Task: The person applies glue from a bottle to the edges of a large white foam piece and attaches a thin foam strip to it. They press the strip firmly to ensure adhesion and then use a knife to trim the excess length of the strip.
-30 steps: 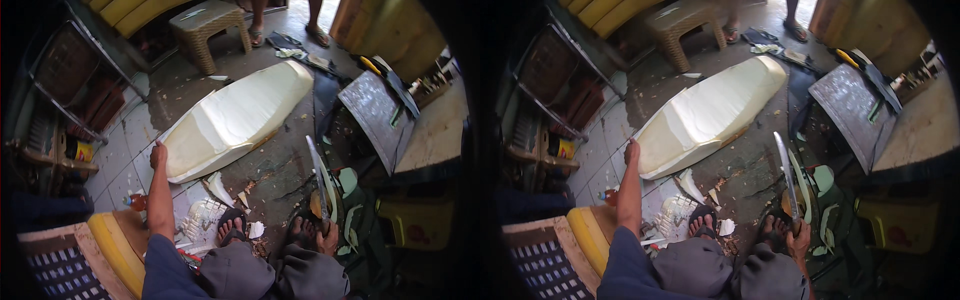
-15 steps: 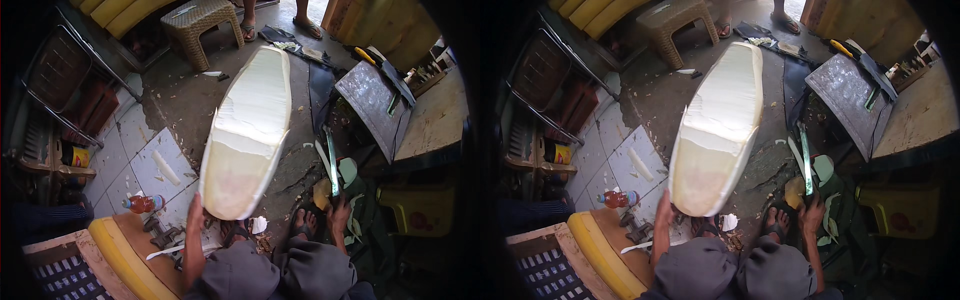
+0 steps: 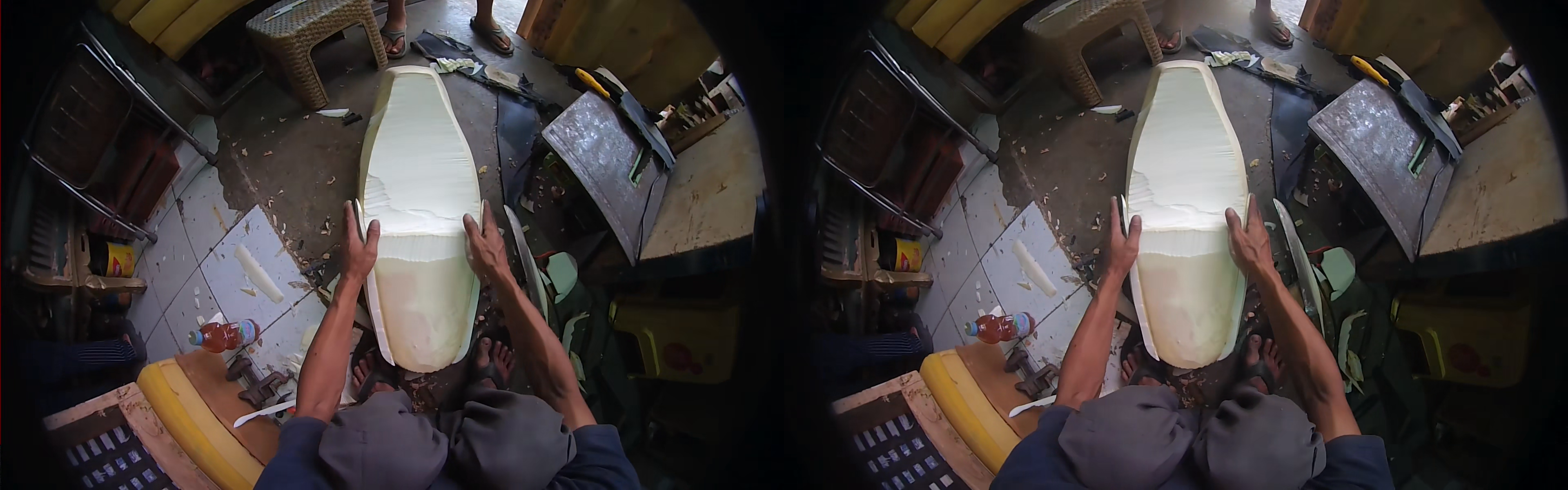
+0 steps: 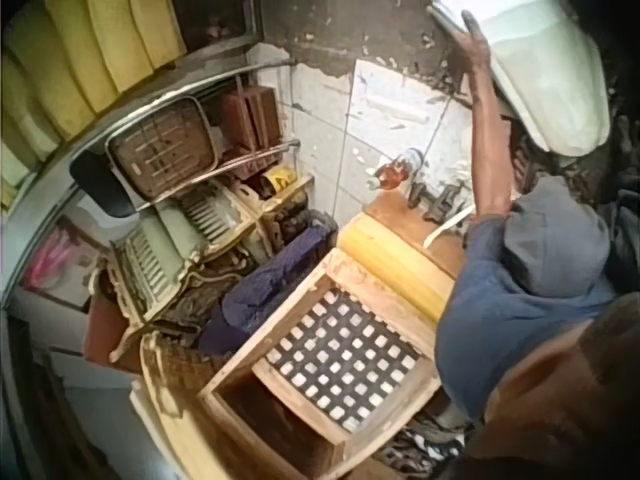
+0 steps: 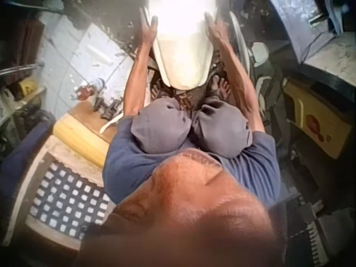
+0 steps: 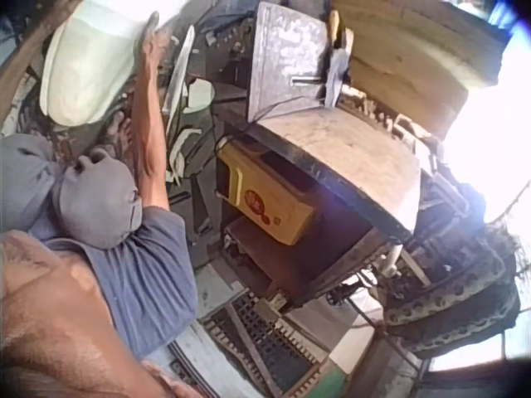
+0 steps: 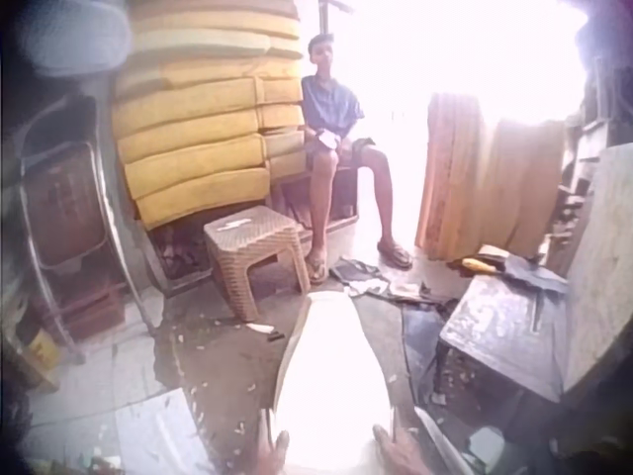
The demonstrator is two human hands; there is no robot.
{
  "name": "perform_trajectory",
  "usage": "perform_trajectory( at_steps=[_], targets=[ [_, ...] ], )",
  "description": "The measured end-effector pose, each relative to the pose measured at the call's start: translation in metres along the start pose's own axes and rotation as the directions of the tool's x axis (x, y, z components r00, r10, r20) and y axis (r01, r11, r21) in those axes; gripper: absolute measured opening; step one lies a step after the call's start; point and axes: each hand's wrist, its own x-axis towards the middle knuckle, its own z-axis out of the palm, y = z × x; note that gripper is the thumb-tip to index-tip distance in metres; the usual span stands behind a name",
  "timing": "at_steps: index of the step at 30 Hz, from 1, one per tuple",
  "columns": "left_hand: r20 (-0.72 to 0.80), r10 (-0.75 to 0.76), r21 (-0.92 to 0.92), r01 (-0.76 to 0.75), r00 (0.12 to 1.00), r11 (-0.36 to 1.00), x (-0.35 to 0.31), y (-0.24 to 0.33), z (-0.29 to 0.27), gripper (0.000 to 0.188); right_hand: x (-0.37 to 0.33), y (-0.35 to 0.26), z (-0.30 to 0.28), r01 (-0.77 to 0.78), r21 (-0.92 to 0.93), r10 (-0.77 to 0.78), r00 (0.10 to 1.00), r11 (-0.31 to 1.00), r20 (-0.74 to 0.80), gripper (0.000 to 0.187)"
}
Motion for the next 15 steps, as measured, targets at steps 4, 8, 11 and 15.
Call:
perform_trajectory(
  at_steps=[4, 8, 11, 15],
  targets=[
    [0.036, -0.027, -0.221, 0.035, 0.999, 0.975, 0.005, 0.002, 0.011, 0.091, 0.014, -0.002, 0.013, -0.047, -0.055, 0.045, 0.998, 0.997, -0.042, 0.084],
    [0.061, -0.063, -0.222, 0.075, 0.996, 0.972, 0.003, 0.007, 0.006, 0.088, 0.016, 0.001, 0.017, -0.012, 0.005, 0.012, 0.999, 1.0, -0.046, 0.078],
    [0.07, -0.097, -0.205, 0.11, 0.993, 0.973, 0.006, 0.011, 0.002, 0.08, 0.021, 0.007, 0.017, -0.011, 0.024, 0.012, 1.0, 1.0, -0.022, 0.074],
    [0.064, -0.103, -0.073, 0.108, 0.993, 0.992, 0.009, 0.007, 0.002, 0.076, 0.024, 0.015, 0.021, -0.005, -0.026, 0.004, 0.999, 1.0, -0.042, 0.072]
  ],
)
